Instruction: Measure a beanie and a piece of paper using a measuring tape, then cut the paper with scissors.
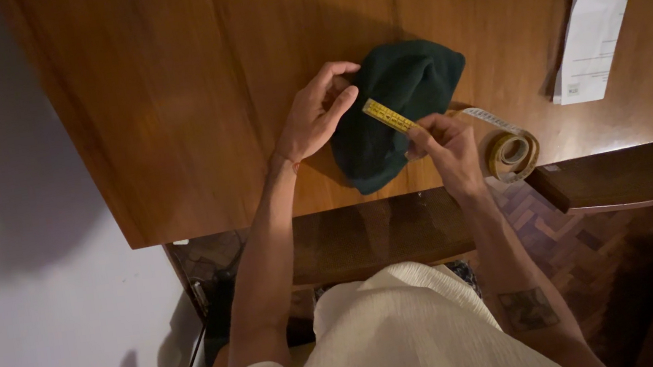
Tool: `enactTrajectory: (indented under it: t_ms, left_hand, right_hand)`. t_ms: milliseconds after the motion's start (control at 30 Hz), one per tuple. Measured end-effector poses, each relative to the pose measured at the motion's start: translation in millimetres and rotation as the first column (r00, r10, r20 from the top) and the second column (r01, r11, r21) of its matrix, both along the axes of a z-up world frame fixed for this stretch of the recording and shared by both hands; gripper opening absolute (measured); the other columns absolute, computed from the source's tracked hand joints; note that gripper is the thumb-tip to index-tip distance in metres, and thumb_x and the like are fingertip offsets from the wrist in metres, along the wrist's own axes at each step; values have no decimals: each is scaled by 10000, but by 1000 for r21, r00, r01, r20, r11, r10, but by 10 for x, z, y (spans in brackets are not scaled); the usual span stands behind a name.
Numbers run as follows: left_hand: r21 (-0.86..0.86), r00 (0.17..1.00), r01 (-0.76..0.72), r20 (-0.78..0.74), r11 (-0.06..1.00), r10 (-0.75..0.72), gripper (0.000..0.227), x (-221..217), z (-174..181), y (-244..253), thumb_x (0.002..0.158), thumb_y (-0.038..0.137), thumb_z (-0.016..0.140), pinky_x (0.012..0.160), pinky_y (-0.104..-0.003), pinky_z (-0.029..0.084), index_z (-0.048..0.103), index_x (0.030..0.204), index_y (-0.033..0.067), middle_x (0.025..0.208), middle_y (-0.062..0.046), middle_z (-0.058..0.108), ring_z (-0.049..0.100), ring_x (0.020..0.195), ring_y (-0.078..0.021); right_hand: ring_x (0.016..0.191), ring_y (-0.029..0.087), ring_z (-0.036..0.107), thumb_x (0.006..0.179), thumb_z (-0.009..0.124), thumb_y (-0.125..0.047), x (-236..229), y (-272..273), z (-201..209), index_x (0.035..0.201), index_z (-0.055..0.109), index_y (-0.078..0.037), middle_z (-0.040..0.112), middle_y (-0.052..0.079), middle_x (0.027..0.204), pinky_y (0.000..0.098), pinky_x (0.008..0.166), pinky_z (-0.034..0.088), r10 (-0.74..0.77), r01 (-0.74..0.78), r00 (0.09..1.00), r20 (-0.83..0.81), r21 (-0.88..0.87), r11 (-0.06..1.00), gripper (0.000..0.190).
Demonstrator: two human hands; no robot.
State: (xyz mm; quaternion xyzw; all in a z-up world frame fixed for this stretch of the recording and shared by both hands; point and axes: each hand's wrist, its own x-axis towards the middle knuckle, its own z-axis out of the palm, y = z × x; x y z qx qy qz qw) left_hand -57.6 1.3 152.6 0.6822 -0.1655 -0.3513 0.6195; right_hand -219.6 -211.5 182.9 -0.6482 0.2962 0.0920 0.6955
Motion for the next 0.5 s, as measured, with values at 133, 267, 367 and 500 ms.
enactTrajectory:
  t_ms: [133, 267, 367, 500]
  left_hand:
    - [6, 1000, 3, -1, 1000, -3, 367, 0, -9, -11, 1069, 311, 608, 725, -292, 555, 571, 1375, 111, 957, -21, 671, 633, 777, -114]
    - [7, 1000, 2, 6, 1000, -3, 375, -12, -59, -12, 1062, 313, 616, 716, -296, 561, 572, 1373, 108, 944, -24, 668, 630, 770, -116]
    - [8, 1000, 5, 8, 1000, -5, 378, -13, -35, -12, 1057, 311, 624, 710, -295, 564, 574, 1371, 106, 947, -22, 670, 634, 771, -113]
    - [3, 1000, 2, -29, 1000, -1, 386, -7, 30, -13, 1041, 297, 648, 699, -294, 552, 578, 1365, 98, 939, -19, 665, 626, 771, -112]
  right_hand:
    - [698, 134, 689, 1013, 681, -183, -23, 1, -59, 992, 709, 20, 716, 75, 810, 283, 690, 593, 10, -10, 1000, 14, -38, 999, 206]
    - [697, 123, 675, 1025, 685, -172, -22, 8, -82, 1009, 710, 25, 713, 76, 819, 272, 675, 574, 12, -12, 1000, 26, -8, 1000, 200]
    - [695, 116, 671, 1029, 673, -170, 6, 28, -51, 1004, 712, 23, 713, 68, 815, 267, 674, 569, 2, -2, 1000, 14, -6, 1000, 198]
    - [728, 99, 659, 1026, 650, -160, -21, 18, -112, 1016, 704, 16, 710, 44, 843, 257, 702, 564, -3, 3, 1000, -14, 24, 1000, 185]
